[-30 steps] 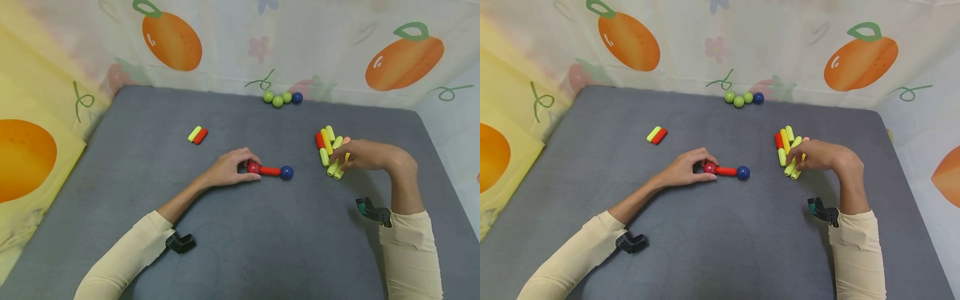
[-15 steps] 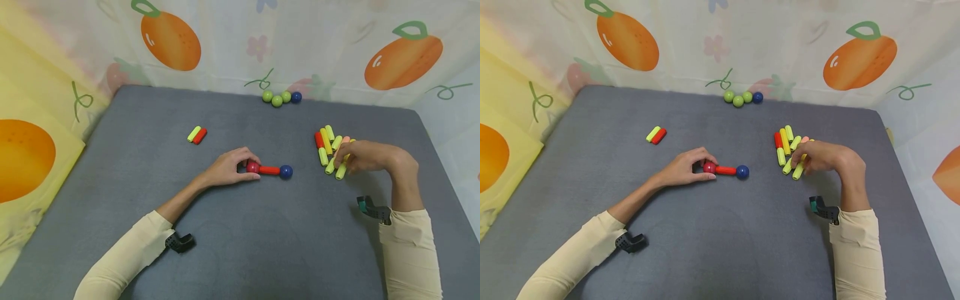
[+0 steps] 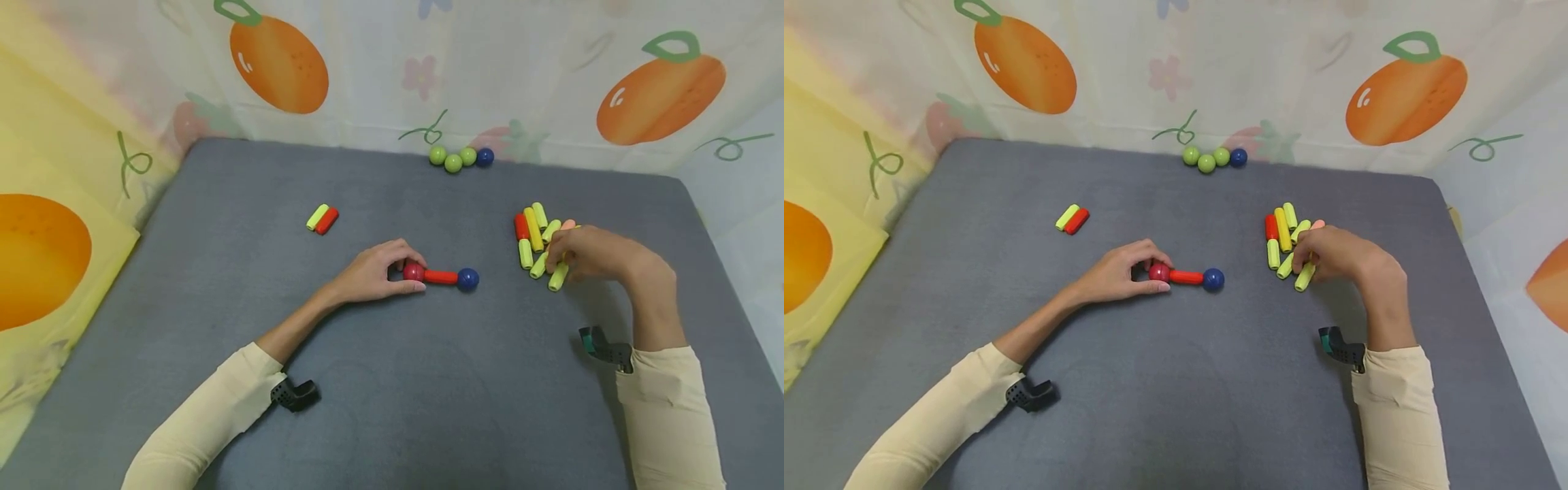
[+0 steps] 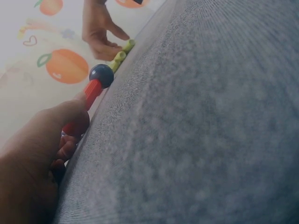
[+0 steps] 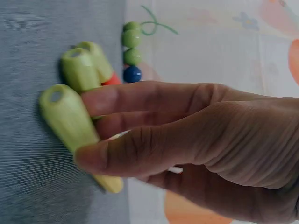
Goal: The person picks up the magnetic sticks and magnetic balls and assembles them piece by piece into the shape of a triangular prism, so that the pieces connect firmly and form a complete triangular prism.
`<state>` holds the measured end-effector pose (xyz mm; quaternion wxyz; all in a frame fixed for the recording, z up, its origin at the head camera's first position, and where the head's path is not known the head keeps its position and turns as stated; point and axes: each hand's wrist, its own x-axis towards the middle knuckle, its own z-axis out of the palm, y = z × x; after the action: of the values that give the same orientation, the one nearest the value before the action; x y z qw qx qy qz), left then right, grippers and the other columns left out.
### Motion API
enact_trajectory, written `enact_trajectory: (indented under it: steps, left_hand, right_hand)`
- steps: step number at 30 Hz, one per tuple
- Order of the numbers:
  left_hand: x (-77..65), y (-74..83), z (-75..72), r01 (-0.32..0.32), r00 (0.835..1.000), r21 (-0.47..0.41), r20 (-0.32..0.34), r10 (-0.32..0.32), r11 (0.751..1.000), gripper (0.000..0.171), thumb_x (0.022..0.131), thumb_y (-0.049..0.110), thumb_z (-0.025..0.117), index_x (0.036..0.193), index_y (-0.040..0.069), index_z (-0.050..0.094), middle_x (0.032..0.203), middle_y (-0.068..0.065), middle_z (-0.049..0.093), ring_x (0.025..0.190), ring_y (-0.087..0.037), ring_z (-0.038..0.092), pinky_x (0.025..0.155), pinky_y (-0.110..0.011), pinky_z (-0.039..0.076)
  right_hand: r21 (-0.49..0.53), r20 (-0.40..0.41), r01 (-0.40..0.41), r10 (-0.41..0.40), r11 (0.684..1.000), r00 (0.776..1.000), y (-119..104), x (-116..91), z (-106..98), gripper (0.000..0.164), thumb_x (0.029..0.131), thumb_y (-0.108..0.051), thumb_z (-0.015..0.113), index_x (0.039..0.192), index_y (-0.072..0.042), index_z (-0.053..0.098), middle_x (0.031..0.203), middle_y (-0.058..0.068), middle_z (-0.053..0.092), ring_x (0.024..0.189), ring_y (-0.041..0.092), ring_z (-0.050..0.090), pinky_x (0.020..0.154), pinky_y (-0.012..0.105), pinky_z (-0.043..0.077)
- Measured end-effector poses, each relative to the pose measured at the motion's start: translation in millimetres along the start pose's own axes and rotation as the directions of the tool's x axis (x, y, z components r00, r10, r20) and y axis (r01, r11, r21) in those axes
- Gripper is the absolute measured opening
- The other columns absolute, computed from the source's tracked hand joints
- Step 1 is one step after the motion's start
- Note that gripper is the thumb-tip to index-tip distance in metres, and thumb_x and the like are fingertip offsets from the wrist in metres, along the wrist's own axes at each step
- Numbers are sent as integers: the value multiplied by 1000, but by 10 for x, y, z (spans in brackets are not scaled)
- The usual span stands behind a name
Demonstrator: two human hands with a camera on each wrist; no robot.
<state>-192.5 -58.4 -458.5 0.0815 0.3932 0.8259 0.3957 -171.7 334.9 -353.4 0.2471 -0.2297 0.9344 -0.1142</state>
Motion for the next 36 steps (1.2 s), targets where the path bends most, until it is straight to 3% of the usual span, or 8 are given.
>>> enact_trajectory:
  steps: [2, 5, 12, 19, 23, 29, 36]
  left_hand:
    - [1, 1, 4, -2, 1000, -2, -3, 2, 1000, 33, 93, 37, 81, 121, 24, 72, 111, 4, 65, 96, -10, 57, 83, -28, 47]
    - [-2, -6, 10, -5, 1000, -7, -5, 5, 1000, 33, 92, 36, 81, 121, 24, 72, 112, 4, 65, 96, -10, 57, 83, -28, 47]
    - [7, -6, 10, -14, 1000, -11, -13, 14, 1000, 32, 92, 36, 81, 121, 24, 72, 111, 4, 65, 96, -10, 57, 83, -27, 47]
    - [7, -8, 9, -16, 1000, -14, -16, 16, 1000, 31, 93, 36, 81, 120, 24, 72, 111, 5, 66, 96, -10, 57, 83, -28, 48]
    - [8, 1, 1, -7, 1000, -13, -12, 7, 1000, 31, 93, 36, 81, 120, 24, 72, 111, 5, 65, 96, -9, 56, 83, -28, 47]
    - [9, 0, 16, -4, 1000, -17, -12, 3, 1000, 31, 93, 36, 81, 120, 23, 72, 110, 4, 65, 96, -10, 56, 82, -28, 47]
    - [15, 2, 16, 3, 1000, -5, -9, -3, 1000, 32, 92, 36, 81, 120, 23, 72, 112, 4, 66, 97, -10, 56, 83, -28, 47]
  right_hand:
    - [-38, -39, 21, -23, 999, 999, -23, 16, 33, 26, 77, 2, 88, 84, -20, 75, 93, -7, 65, 84, 9, 58, 73, 28, 50]
    - [-77, -76, 32, -37, 997, 996, -60, 34, 67, 32, 77, 3, 86, 71, -21, 67, 81, -7, 54, 74, 4, 48, 67, 23, 40]
    - [-118, -88, -9, -1, 993, 996, -98, 39, 70, 35, 77, 7, 80, 66, -20, 60, 78, -5, 47, 66, 7, 36, 62, 23, 29]
    - [-132, -89, -18, 6, 991, 996, 0, 26, 54, 28, 74, 0, 89, 83, -23, 76, 90, -10, 69, 81, 10, 58, 71, 32, 50]
    - [-98, -81, -41, 33, 994, 996, 32, 4, 22, 27, 75, -2, 87, 93, -21, 80, 94, -6, 77, 86, 13, 67, 75, 38, 55]
    - [2, -66, -34, 34, 999, 997, 85, -25, 6, 22, 79, -6, 87, 97, -17, 79, 98, -2, 79, 92, 15, 72, 76, 32, 55]
    - [91, -151, 68, -53, 994, 987, -8, -48, -36, 22, 86, -8, 82, 102, -16, 70, 96, -5, 69, 87, 7, 66, 73, 26, 54]
